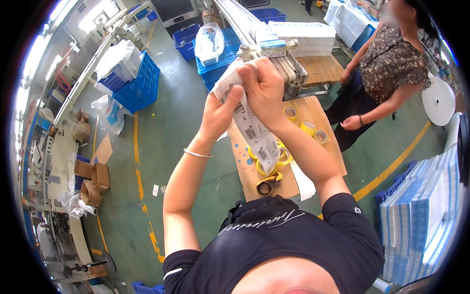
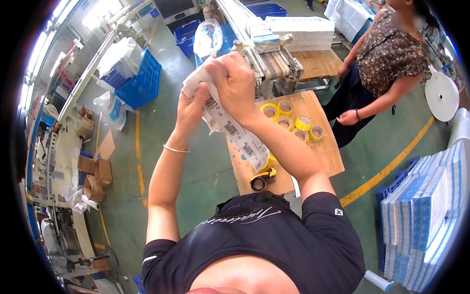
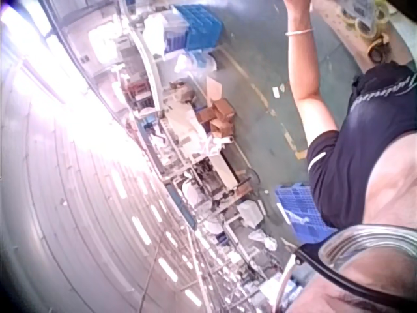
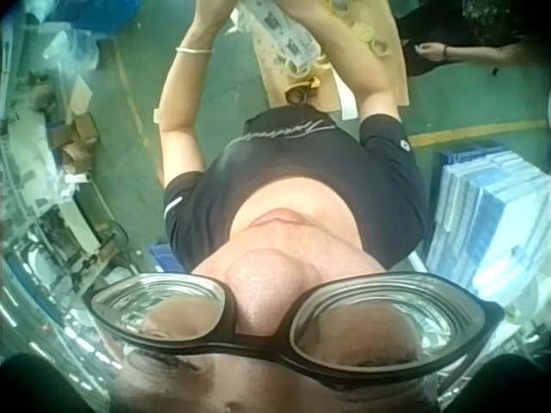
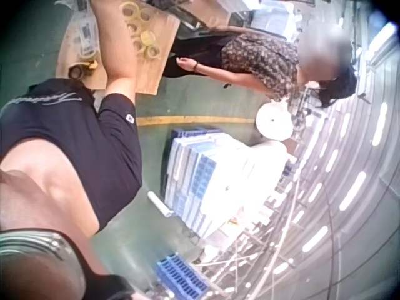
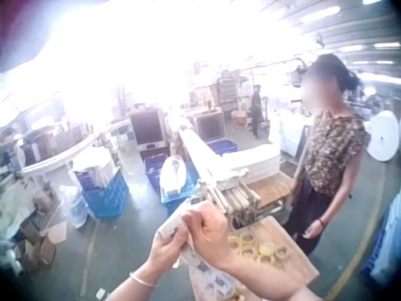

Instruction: The person folds and separates strips of printed labels by hand, then applies the labels onto rolls of yellow tape placed on a cardboard sheet.

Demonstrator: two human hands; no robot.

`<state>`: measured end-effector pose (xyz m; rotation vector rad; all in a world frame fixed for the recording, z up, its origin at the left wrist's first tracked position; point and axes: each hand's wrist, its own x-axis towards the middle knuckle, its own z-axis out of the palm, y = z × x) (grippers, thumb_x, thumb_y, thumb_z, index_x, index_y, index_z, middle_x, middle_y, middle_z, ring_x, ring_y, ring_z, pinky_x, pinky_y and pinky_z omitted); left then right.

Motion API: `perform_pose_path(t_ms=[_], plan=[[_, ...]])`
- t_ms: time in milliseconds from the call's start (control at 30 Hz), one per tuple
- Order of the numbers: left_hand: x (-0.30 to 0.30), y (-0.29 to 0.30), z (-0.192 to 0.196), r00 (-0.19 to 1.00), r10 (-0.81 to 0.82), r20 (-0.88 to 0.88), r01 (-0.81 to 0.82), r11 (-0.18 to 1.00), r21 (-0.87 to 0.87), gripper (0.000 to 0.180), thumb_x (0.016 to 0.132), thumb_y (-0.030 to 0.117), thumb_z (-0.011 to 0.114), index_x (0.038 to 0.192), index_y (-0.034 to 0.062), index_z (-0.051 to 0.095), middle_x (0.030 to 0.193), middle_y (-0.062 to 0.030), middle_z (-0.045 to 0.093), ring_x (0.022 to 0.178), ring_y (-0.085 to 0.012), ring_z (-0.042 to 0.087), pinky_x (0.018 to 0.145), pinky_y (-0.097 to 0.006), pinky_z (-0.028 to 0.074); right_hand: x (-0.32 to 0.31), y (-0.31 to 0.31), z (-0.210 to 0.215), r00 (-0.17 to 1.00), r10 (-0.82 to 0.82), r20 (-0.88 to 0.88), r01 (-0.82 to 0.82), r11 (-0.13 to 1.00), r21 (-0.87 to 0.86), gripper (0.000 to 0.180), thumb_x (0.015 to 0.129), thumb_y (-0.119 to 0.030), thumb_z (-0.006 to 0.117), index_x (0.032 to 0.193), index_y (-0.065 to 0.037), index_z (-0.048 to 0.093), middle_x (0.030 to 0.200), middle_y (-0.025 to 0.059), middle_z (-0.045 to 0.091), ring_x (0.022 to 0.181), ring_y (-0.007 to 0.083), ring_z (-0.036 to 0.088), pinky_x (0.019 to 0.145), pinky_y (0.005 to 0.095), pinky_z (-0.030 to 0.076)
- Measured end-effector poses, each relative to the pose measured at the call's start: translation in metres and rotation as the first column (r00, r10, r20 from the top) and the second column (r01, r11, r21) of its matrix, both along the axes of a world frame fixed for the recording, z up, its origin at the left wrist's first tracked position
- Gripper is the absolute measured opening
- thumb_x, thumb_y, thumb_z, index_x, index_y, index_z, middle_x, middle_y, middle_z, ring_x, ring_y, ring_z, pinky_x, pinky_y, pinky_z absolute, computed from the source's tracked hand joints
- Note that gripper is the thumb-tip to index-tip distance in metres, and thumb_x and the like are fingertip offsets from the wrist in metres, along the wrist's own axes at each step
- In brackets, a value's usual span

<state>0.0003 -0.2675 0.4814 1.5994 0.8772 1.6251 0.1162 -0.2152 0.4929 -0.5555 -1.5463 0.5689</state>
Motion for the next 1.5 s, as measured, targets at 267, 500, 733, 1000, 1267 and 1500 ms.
perform_pose_path(t_ms=[267, 500, 733, 1000, 1267, 1500], plan=[[0.018, 0.001, -0.025, 0.988, 0.101, 0.116, -0.106, 0.993, 0.044, 0.04, 0.102, 0.025, 0.041, 0.131, -0.0017, 0.049, 0.138, -0.011, 0.048, 0.123, -0.0196, 0.047, 0.105, -0.032, 0.035, -0.005, -0.007, -0.028, 0.989, -0.135, -0.059, 0.141, 0.986, 0.094, 0.027, 0.091, -0.028, 0.063, 0.09, -0.003, 0.055, 0.09, 0.015, 0.055, 0.073, 0.0329, 0.058, 0.061, 0.0383, 0.047], [0.002, -0.014, -0.048, 0.988, 0.088, -0.129, -0.111, 0.977, -0.181, 0.047, 0.099, 0.024, 0.048, 0.137, -0.003, 0.04, 0.144, -0.0109, 0.039, 0.125, -0.017, 0.044, 0.104, -0.033, 0.036, 0.02, -0.002, -0.045, 0.959, 0.277, 0.056, -0.261, 0.944, -0.203, 0.031, 0.091, -0.032, 0.062, 0.089, -0.002, 0.056, 0.072, 0.0097, 0.062, 0.067, 0.02, 0.062, 0.059, 0.0317, 0.047], [0.002, -0.02, -0.037, 0.533, -0.392, 0.75, 0.533, 0.844, 0.062, 0.06, 0.097, 0.031, 0.046, 0.144, -0.0016, 0.028, 0.148, -0.0186, 0.035, 0.136, -0.0314, 0.035, 0.113, -0.044, 0.029, 0.039, -0.018, -0.05, 0.873, 0.481, 0.083, -0.401, 0.803, -0.441, 0.031, 0.093, -0.03, 0.061, 0.096, 0.0, 0.066, 0.071, 0.0051, 0.066, 0.066, 0.0053, 0.059, 0.058, 0.026, 0.046], [0.024, -0.018, -0.052, 0.371, -0.084, 0.925, 0.369, 0.927, -0.064, 0.046, 0.103, 0.03, 0.03, 0.137, -0.0007, 0.036, 0.14, -0.0181, 0.044, 0.131, -0.0332, 0.042, 0.11, -0.047, 0.035, 0.043, -0.029, -0.076, 0.924, 0.378, -0.058, -0.362, 0.816, -0.452, 0.028, 0.096, -0.026, 0.058, 0.091, 0.0, 0.066, 0.075, -0.0016, 0.063, 0.065, 0.002, 0.052, 0.056, 0.0202, 0.041], [-0.007, -0.026, -0.066, 0.917, -0.204, 0.344, 0.276, 0.945, -0.176, 0.044, 0.1, 0.026, 0.046, 0.135, -0.0009, 0.044, 0.132, -0.0127, 0.053, 0.122, -0.0236, 0.051, 0.102, -0.037, 0.042, 0.099, 0.004, -0.087, 0.687, 0.415, -0.596, -0.726, 0.392, -0.565, 0.027, 0.094, -0.031, 0.059, 0.097, -0.004, 0.063, 0.082, 0.0058, 0.069, 0.069, 0.0103, 0.067, 0.063, 0.0243, 0.056], [0.015, -0.07, -0.08, 0.725, -0.416, -0.549, 0.286, 0.907, -0.309, 0.026, 0.092, 0.011, 0.057, 0.116, 0.0023, 0.059, 0.106, -0.0135, 0.064, 0.099, -0.0252, 0.061, 0.089, -0.037, 0.047, 0.105, -0.002, -0.132, 0.479, 0.504, -0.719, -0.712, -0.256, -0.654, 0.035, 0.092, -0.04, 0.059, 0.104, -0.008, 0.062, 0.085, 0.0035, 0.065, 0.067, 0.0086, 0.06, 0.053, 0.0203, 0.047]])
